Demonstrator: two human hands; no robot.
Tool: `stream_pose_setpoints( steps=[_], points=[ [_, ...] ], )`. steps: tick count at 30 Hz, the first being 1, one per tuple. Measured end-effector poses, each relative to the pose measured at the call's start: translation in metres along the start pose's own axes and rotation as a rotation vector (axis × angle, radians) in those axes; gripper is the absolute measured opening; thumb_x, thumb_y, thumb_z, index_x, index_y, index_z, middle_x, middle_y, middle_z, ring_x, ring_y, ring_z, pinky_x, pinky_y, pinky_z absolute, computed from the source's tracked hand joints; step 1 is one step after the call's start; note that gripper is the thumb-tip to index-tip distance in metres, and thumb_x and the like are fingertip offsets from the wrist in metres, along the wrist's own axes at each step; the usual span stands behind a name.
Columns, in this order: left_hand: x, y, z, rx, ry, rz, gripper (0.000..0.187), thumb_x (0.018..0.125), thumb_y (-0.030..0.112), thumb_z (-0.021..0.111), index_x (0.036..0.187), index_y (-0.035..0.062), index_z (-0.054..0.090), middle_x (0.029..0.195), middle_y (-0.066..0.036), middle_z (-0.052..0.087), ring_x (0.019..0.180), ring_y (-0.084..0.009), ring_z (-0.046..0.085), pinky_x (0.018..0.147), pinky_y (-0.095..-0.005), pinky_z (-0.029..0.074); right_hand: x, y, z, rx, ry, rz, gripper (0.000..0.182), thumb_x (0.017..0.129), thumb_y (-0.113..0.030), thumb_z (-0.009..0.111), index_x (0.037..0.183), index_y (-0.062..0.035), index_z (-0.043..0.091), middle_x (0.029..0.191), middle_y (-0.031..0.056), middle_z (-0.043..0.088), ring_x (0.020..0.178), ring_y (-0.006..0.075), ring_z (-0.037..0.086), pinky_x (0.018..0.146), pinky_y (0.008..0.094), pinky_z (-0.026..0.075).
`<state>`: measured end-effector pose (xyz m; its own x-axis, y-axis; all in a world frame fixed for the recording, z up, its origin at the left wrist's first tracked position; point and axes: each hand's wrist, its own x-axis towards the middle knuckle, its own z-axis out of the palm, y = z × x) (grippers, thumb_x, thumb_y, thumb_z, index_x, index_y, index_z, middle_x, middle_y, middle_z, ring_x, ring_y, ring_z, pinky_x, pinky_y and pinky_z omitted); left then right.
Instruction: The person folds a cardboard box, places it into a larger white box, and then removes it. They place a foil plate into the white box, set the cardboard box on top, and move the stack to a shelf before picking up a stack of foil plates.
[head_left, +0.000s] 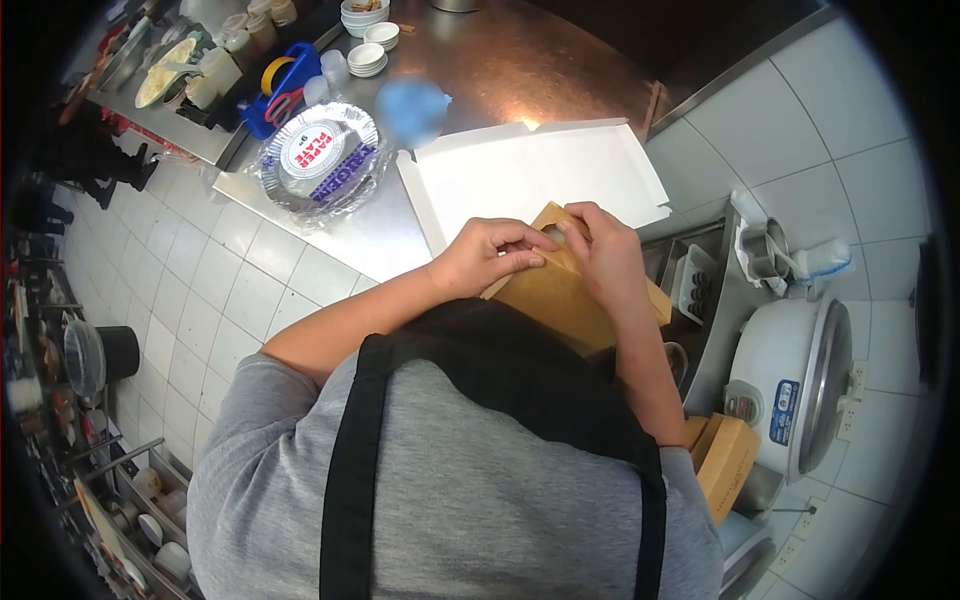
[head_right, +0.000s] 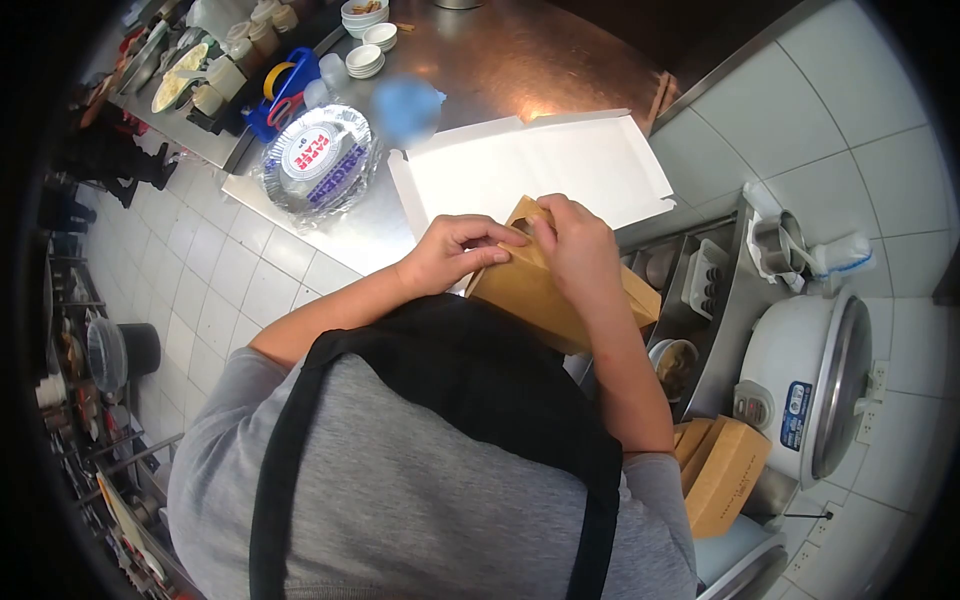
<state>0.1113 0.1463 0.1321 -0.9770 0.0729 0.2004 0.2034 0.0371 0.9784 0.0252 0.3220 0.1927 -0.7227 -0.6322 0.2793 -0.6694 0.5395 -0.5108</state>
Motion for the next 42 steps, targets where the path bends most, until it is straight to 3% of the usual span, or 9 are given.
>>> stream_pose_setpoints(
  steps=[10,22,25,27,29,32,35,39,42],
  points=[
    [0.005,0.005,-0.003,-0.129,-0.018,-0.162,0.061,0.086,0.000,0.069,0.135,0.0073,0.033,0.086,-0.004,0.064,0.082,-0.0057,0.061,0.073,-0.0210,0.049,-0.001,0.000,0.000,-0.025,0.021,-0.074,0.018,0.085,-0.017,0.067,0.094,-0.0026,0.062,0.083,0.0172,0.066,0.076,0.0351,0.065,0.069,0.0423,0.051],
    [0.006,0.020,-0.008,0.124,0.028,-0.192,0.065,0.081,0.009,0.077,0.133,0.0092,0.037,0.083,-0.003,0.063,0.074,-0.0075,0.059,0.071,-0.0228,0.049,-0.002,0.000,0.002,-0.036,-0.040,-0.093,0.019,0.085,-0.020,0.067,0.098,-0.0056,0.066,0.090,0.0127,0.068,0.081,0.0318,0.066,0.071,0.0396,0.052],
    [0.002,0.013,-0.007,0.388,0.110,-0.093,0.076,0.074,0.016,0.083,0.135,0.0095,0.038,0.092,-0.006,0.063,0.073,-0.0106,0.060,0.070,-0.0256,0.050,-0.008,0.001,0.005,0.021,-0.012,-0.086,0.027,0.084,-0.022,0.069,0.105,-0.0068,0.066,0.098,0.0130,0.068,0.088,0.0310,0.066,0.075,0.0383,0.053],
    [0.007,0.003,-0.006,0.563,0.188,0.228,0.085,0.071,0.017,0.085,0.139,0.0106,0.036,0.103,-0.010,0.062,0.073,-0.0128,0.061,0.069,-0.0265,0.051,-0.011,-0.003,0.000,0.085,-0.080,-0.117,0.039,0.082,-0.025,0.071,0.115,-0.0077,0.062,0.103,0.0140,0.067,0.092,0.0320,0.066,0.078,0.0389,0.053],
    [0.004,-0.010,-0.005,0.516,0.086,0.213,0.091,0.069,0.018,0.086,0.143,0.0114,0.034,0.114,-0.013,0.060,0.079,-0.0160,0.062,0.072,-0.0288,0.052,-0.017,-0.009,-0.009,0.056,-0.150,-0.104,0.051,0.080,-0.028,0.073,0.124,-0.0087,0.057,0.108,0.0151,0.065,0.095,0.0333,0.065,0.081,0.0399,0.052],
    [-0.004,-0.011,-0.011,0.085,-0.283,-0.392,0.086,0.076,0.018,0.081,0.145,0.0090,0.031,0.134,-0.019,0.050,0.112,-0.0253,0.056,0.094,-0.0369,0.048,-0.031,0.001,-0.029,-0.131,-0.241,-0.032,0.067,0.076,-0.033,0.076,0.133,-0.0097,0.048,0.112,0.0161,0.064,0.097,0.0353,0.063,0.084,0.0414,0.051],
    [-0.014,-0.082,0.001,0.143,-0.251,-0.106,0.073,0.083,0.015,0.074,0.143,0.0048,0.033,0.135,-0.020,0.047,0.123,-0.0278,0.048,0.103,-0.0389,0.041,-0.043,0.023,-0.029,-0.239,-0.291,0.044,0.072,0.075,-0.036,0.076,0.134,-0.0094,0.046,0.112,0.0163,0.063,0.098,0.0359,0.063,0.084,0.0418,0.051],
    [-0.006,-0.062,-0.014,0.344,-0.067,0.025,0.059,0.092,0.023,0.063,0.141,0.0041,0.036,0.131,-0.018,0.049,0.123,-0.0286,0.049,0.103,-0.0372,0.039,-0.027,0.023,-0.025,-0.085,-0.223,0.145,0.063,0.078,-0.036,0.076,0.127,-0.0072,0.051,0.111,0.0176,0.064,0.099,0.0345,0.064,0.083,0.0402,0.051],
    [0.007,-0.062,-0.050,0.033,-0.264,-0.117,0.068,0.090,0.029,0.064,0.146,0.0063,0.032,0.132,-0.019,0.049,0.126,-0.0307,0.047,0.104,-0.0362,0.037,-0.006,0.042,-0.012,0.110,-0.169,0.190,0.053,0.082,-0.032,0.074,0.123,-0.0053,0.053,0.109,0.0181,0.065,0.097,0.0300,0.066,0.082,0.0366,0.050]
  ],
)
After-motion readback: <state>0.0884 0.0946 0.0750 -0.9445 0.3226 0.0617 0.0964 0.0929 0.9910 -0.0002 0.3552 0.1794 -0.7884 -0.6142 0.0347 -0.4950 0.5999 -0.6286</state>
